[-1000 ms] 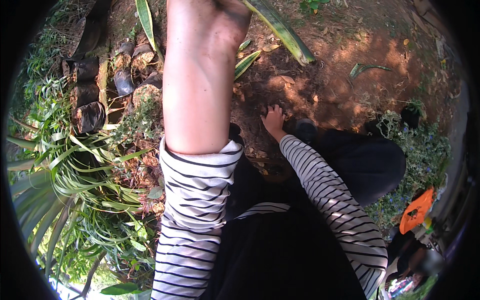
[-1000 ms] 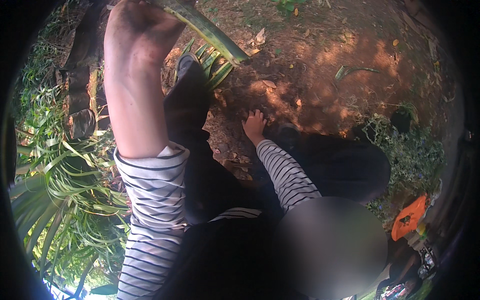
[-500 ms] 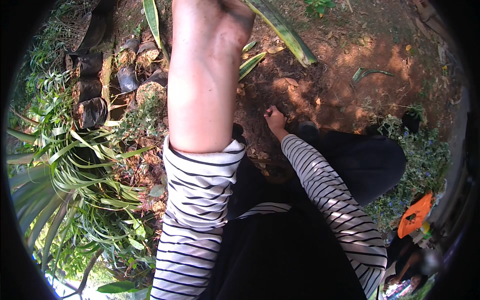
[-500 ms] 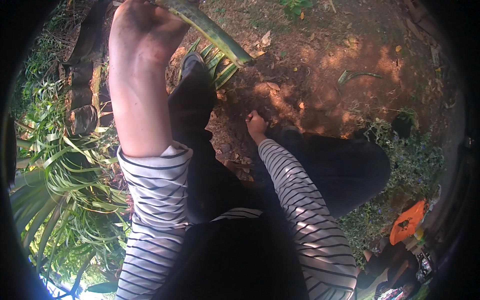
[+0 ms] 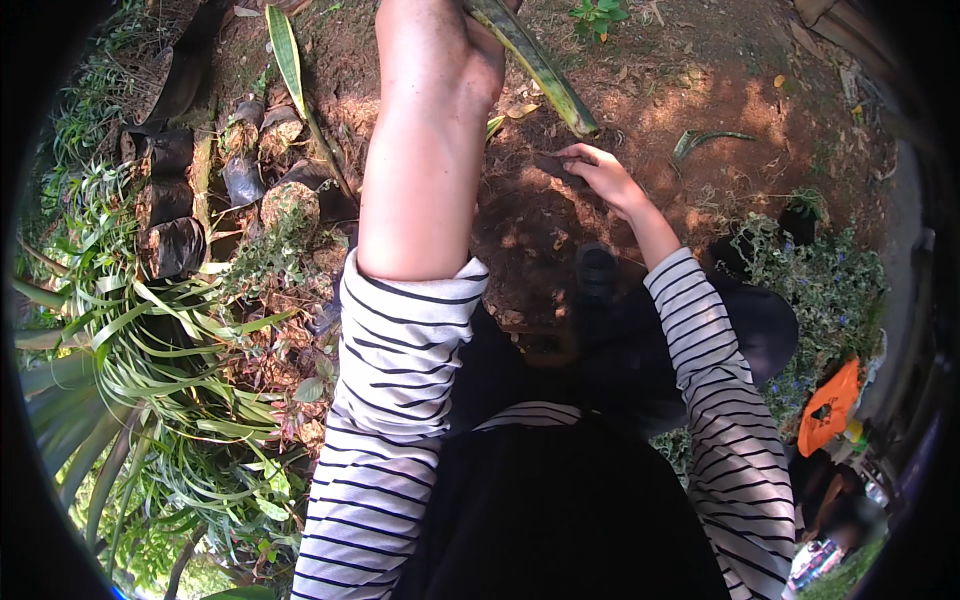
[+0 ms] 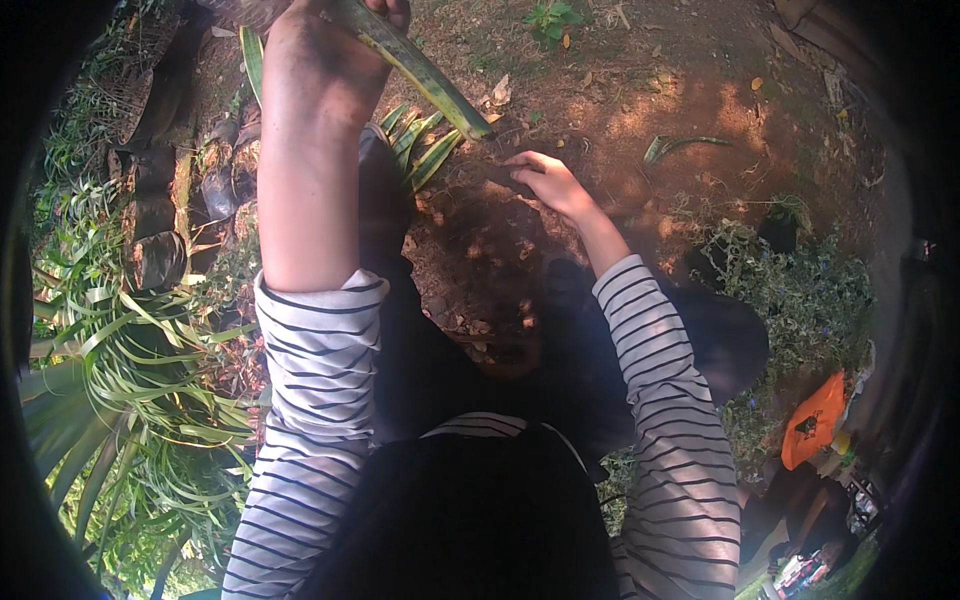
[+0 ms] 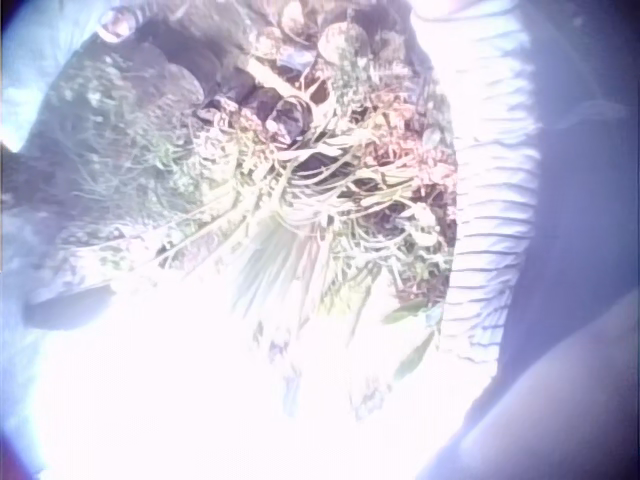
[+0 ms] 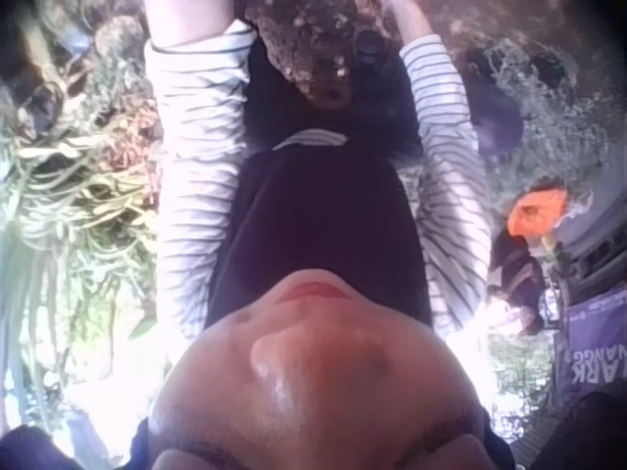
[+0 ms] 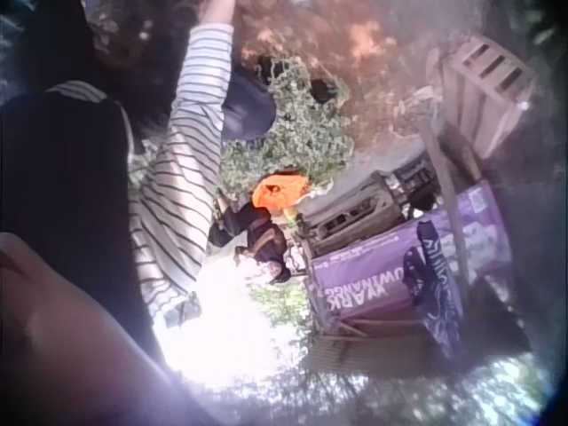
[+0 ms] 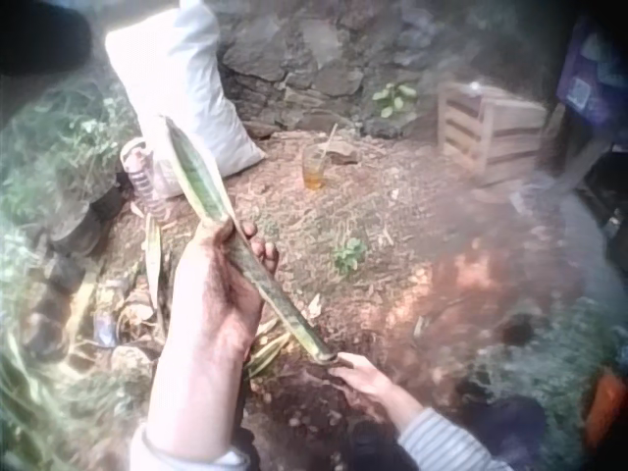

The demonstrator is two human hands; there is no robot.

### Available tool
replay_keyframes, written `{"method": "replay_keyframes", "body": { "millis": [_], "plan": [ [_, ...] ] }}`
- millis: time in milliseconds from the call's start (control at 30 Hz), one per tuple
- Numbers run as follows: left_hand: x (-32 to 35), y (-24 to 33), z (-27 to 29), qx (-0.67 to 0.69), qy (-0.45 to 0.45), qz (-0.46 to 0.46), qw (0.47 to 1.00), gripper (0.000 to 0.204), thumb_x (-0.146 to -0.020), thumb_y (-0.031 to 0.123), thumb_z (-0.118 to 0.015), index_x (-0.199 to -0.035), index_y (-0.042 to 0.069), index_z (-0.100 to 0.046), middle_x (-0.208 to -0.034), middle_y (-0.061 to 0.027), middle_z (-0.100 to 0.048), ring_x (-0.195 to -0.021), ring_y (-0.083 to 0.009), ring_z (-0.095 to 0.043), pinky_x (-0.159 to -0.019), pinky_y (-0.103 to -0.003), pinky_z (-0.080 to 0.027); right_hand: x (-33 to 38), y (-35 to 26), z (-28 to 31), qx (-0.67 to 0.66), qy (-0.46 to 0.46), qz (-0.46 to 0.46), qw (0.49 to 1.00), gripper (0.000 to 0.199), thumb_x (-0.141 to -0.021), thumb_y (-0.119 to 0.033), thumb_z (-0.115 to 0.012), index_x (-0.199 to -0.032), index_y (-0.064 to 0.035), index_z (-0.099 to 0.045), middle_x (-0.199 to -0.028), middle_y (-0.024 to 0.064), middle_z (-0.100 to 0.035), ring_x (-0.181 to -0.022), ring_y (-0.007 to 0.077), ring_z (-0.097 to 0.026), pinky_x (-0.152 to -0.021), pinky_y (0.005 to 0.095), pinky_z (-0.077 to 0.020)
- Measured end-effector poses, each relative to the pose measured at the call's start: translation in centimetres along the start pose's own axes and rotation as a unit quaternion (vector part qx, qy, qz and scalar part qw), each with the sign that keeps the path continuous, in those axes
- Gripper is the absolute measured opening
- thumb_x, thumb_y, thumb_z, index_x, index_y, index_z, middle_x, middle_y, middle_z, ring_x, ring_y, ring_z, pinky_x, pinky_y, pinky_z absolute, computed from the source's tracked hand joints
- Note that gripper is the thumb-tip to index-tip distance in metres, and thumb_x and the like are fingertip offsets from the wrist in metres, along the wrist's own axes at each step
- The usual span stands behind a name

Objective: The person sits on the ground and plants a small plant into the soil. They use their hands to dig a hole, place the plant, and cover the roots with soil.

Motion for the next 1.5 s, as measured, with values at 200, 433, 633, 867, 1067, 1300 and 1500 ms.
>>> {"method": "replay_keyframes", "body": {
  "millis": [200,433,633,867,1067,1300,1500],
  "plan": [
    [2.5,-3.4,-0.8,-0.158,-0.040,0.036,0.986,0.025,-0.089,0.007,-0.043,-0.113,0.001,-0.040,-0.084,-0.0079,-0.047,-0.072,-0.0177,-0.048,-0.073,-0.037,-0.045,9.4,-9.7,3.9,0.173,-0.012,0.181,0.968,0.039,-0.075,-0.009,-0.067,-0.111,-0.0052,-0.051,-0.098,0.0071,-0.060,-0.093,0.0145,-0.057,-0.082,0.0282,-0.0444],
    [9.8,-7.8,1.4,-0.266,0.024,0.069,0.961,0.040,-0.093,0.010,-0.043,-0.131,0.006,-0.035,-0.081,-0.0008,-0.050,-0.062,-0.0058,-0.048,-0.055,-0.019,-0.045,13.4,-13.1,4.3,0.310,0.000,0.177,0.934,0.034,-0.072,-0.015,-0.070,-0.102,-0.0068,-0.056,-0.082,0.0125,-0.064,-0.077,0.0217,-0.063,-0.070,0.0328,-0.0462],
    [13.8,-14.2,11.8,-0.287,0.138,0.114,0.941,0.039,-0.093,0.007,-0.040,-0.131,0.005,-0.034,-0.083,-0.0018,-0.050,-0.065,-0.0075,-0.048,-0.057,-0.021,-0.042,13.6,-11.7,3.9,0.293,-0.010,0.213,0.932,0.025,-0.075,-0.011,-0.066,-0.098,-0.0048,-0.058,-0.092,0.0110,-0.065,-0.087,0.0234,-0.063,-0.079,0.0337,-0.0465],
    [14.3,-16.0,13.3,-0.084,0.188,0.130,0.970,0.041,-0.094,0.013,-0.041,-0.132,0.015,-0.026,-0.081,-0.0065,-0.055,-0.062,-0.0129,-0.052,-0.058,-0.027,-0.046,12.4,-6.8,1.0,0.173,-0.079,0.136,0.972,0.040,-0.073,-0.008,-0.071,-0.108,-0.0026,-0.051,-0.101,0.0087,-0.061,-0.099,0.0152,-0.057,-0.082,0.0295,-0.0455],
    [14.1,-14.7,13.8,-0.115,0.185,0.061,0.974,0.044,-0.094,0.017,-0.043,-0.134,0.014,-0.025,-0.082,-0.0055,-0.057,-0.062,-0.0094,-0.051,-0.057,-0.023,-0.043,11.4,-4.5,-1.4,0.115,0.004,0.129,0.985,0.037,-0.074,-0.009,-0.071,-0.106,-0.0032,-0.053,-0.108,0.0068,-0.055,-0.101,0.0137,-0.053,-0.085,0.0281,-0.0434],
    [13.8,-13.8,14.5,-0.103,0.198,0.010,0.975,0.043,-0.094,0.017,-0.042,-0.134,0.011,-0.026,-0.099,-0.0095,-0.056,-0.087,-0.0150,-0.055,-0.079,-0.029,-0.046,12.5,-4.5,-4.8,0.196,0.067,0.222,0.953,0.032,-0.082,-0.024,-0.063,-0.106,-0.0021,-0.059,-0.106,0.0152,-0.056,-0.101,0.0278,-0.055,-0.087,0.0348,-0.0430],
    [13.7,-12.8,15.2,-0.122,0.156,-0.011,0.980,0.046,-0.093,0.019,-0.045,-0.135,0.013,-0.026,-0.100,-0.0096,-0.056,-0.096,-0.0172,-0.054,-0.085,-0.032,-0.045,12.3,-4.5,-5.7,0.199,-0.006,0.167,0.966,0.045,-0.081,-0.036,-0.061,-0.111,-0.0034,-0.057,-0.104,0.0206,-0.061,-0.098,0.0349,-0.058,-0.084,0.0389,-0.0450]
  ]
}}
Point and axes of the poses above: each hand's wrist, its own x-axis away from the middle knuckle, its own z-axis out of the back of the hand, y = z × x, the point moved 3 cm from there along -x, towards the middle knuckle
